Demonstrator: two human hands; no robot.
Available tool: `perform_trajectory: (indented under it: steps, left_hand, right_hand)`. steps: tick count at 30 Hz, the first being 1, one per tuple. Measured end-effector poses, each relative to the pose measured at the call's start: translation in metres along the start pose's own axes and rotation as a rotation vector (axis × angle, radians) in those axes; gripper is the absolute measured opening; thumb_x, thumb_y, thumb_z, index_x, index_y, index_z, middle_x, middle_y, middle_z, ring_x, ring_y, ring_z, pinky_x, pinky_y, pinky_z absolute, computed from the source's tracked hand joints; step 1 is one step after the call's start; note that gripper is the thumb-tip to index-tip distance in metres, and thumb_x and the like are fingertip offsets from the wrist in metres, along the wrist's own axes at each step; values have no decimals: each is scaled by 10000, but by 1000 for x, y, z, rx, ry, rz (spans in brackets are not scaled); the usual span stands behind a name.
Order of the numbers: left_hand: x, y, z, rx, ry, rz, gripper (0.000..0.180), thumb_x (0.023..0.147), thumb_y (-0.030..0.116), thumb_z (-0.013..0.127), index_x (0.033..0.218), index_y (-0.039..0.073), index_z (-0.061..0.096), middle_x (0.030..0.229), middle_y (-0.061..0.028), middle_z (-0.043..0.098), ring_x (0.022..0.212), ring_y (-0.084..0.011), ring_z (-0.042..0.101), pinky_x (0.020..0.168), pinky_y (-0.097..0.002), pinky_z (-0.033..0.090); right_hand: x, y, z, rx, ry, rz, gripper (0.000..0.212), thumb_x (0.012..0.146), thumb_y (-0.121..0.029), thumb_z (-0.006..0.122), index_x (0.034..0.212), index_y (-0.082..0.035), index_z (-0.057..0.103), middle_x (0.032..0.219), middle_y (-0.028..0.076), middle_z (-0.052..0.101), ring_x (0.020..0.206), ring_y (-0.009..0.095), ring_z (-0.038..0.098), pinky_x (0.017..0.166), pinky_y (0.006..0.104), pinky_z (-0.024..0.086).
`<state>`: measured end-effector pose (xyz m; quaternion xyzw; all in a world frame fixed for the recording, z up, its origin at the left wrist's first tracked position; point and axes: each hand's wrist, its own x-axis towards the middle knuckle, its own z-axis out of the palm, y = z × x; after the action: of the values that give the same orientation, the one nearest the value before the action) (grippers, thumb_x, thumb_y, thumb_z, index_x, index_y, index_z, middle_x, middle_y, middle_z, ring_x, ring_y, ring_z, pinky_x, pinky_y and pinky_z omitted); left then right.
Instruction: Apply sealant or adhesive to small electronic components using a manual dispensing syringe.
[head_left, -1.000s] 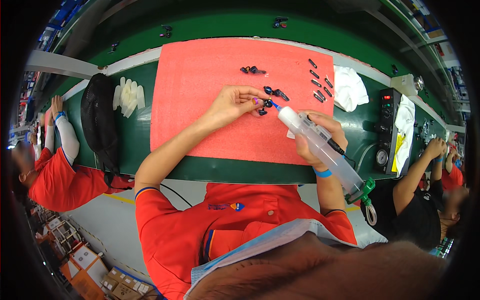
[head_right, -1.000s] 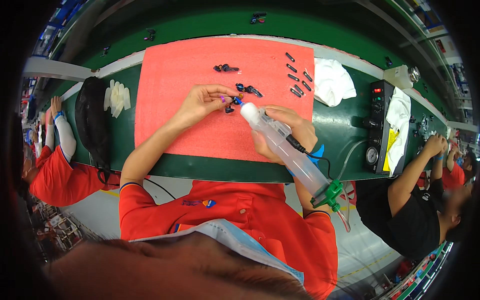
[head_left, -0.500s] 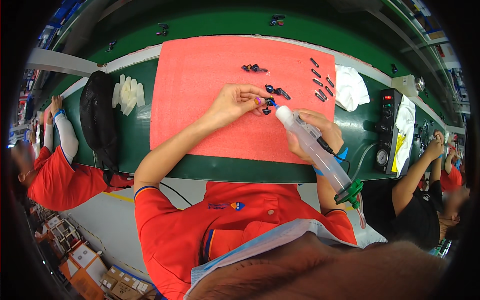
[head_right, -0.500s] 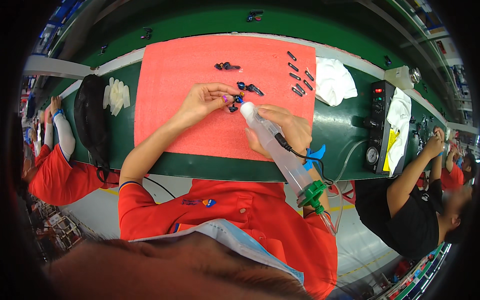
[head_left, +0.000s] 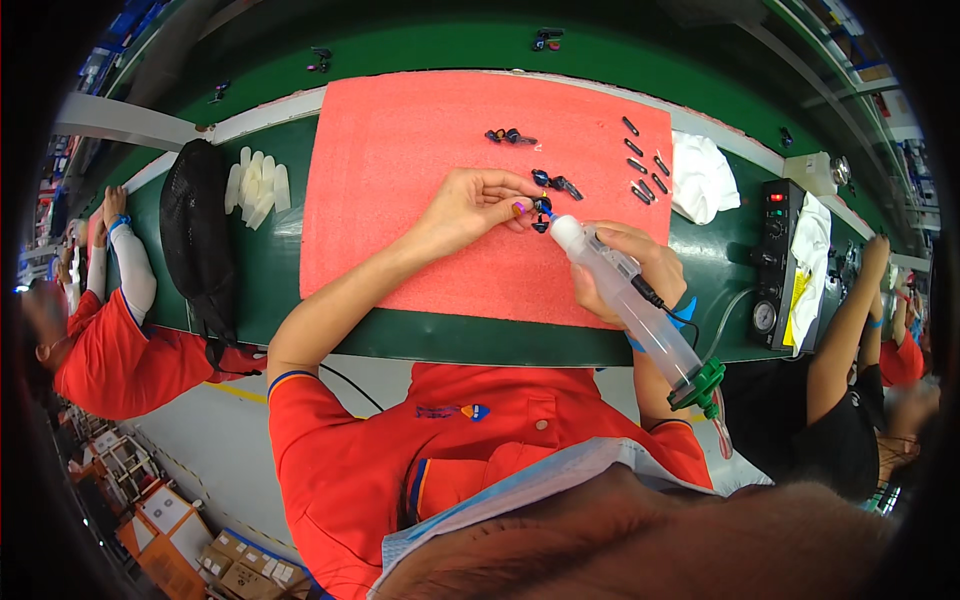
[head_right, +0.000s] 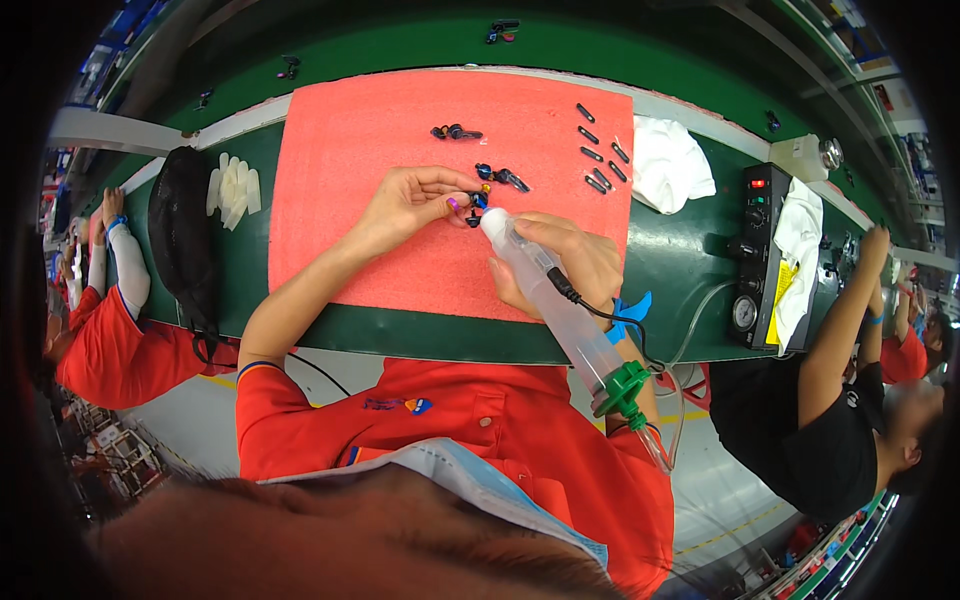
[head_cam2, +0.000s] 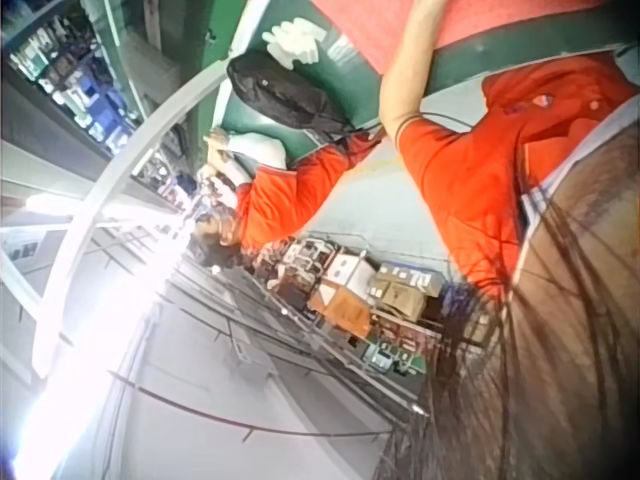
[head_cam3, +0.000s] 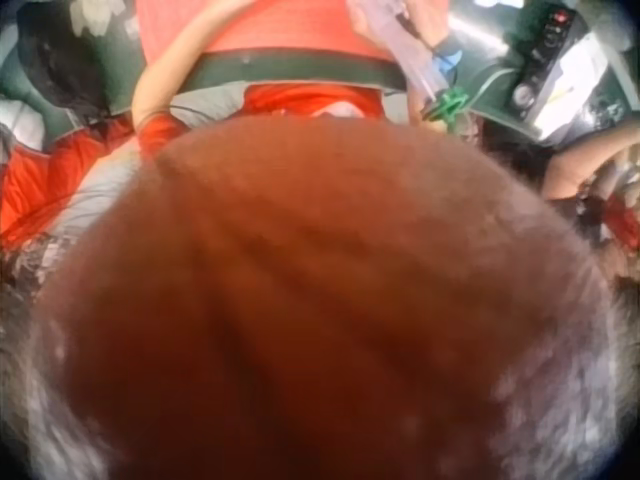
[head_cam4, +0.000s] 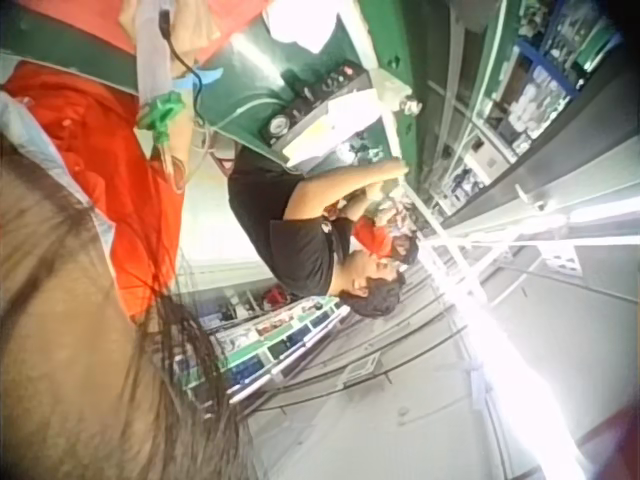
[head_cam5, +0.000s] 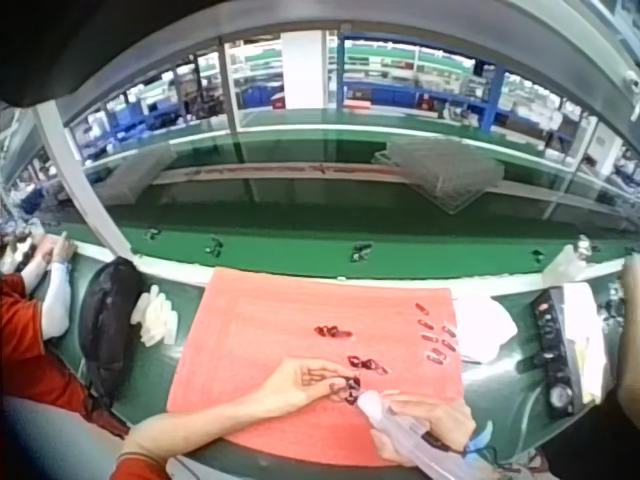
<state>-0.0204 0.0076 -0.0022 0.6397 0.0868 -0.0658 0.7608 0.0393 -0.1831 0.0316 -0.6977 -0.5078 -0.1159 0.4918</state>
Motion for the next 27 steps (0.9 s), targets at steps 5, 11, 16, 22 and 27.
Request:
perform_trajectory:
  steps: [5,11,16,22,27]
  left_hand:
    - [1,-3,0,0,13,7,215,782,45,532,977,-46,544,851,-109,594,720,-124,572,656,-237,483]
    - [0,0,0,-3,17,2,214,784,52,533,971,-49,546,852,-109,592,701,-125,573,650,-236,481]
    - [0,1,0,-2,25,16,206,788,7,486,981,-49,529,797,-117,592,676,-132,582,625,-244,502]
    - [-7,6,-11,-422,38,-184,112,803,85,492,879,5,474,788,-114,579,647,-141,567,594,-235,469]
    - [-11,12,1,-414,69,-253,54,799,88,478,815,51,442,751,-105,569,629,-144,556,551,-237,450]
  right_hand:
    - [0,1,2,6,53,-11,408,526,-50,709,877,-21,503,763,146,607,653,229,622,535,265,502]
    - [0,-1,2,-7,3,26,393,562,-47,677,891,-26,464,759,150,604,662,222,616,579,270,492]
    - [-5,-4,-1,10,-23,116,422,599,-96,678,939,-26,438,798,153,591,681,204,603,588,277,490]
    - [-12,8,-10,302,307,100,463,692,-227,627,1020,-23,372,873,215,544,643,241,575,562,307,494]
    - [-11,20,-12,243,446,98,461,723,-250,605,1027,-12,353,884,237,526,614,247,565,533,307,494]
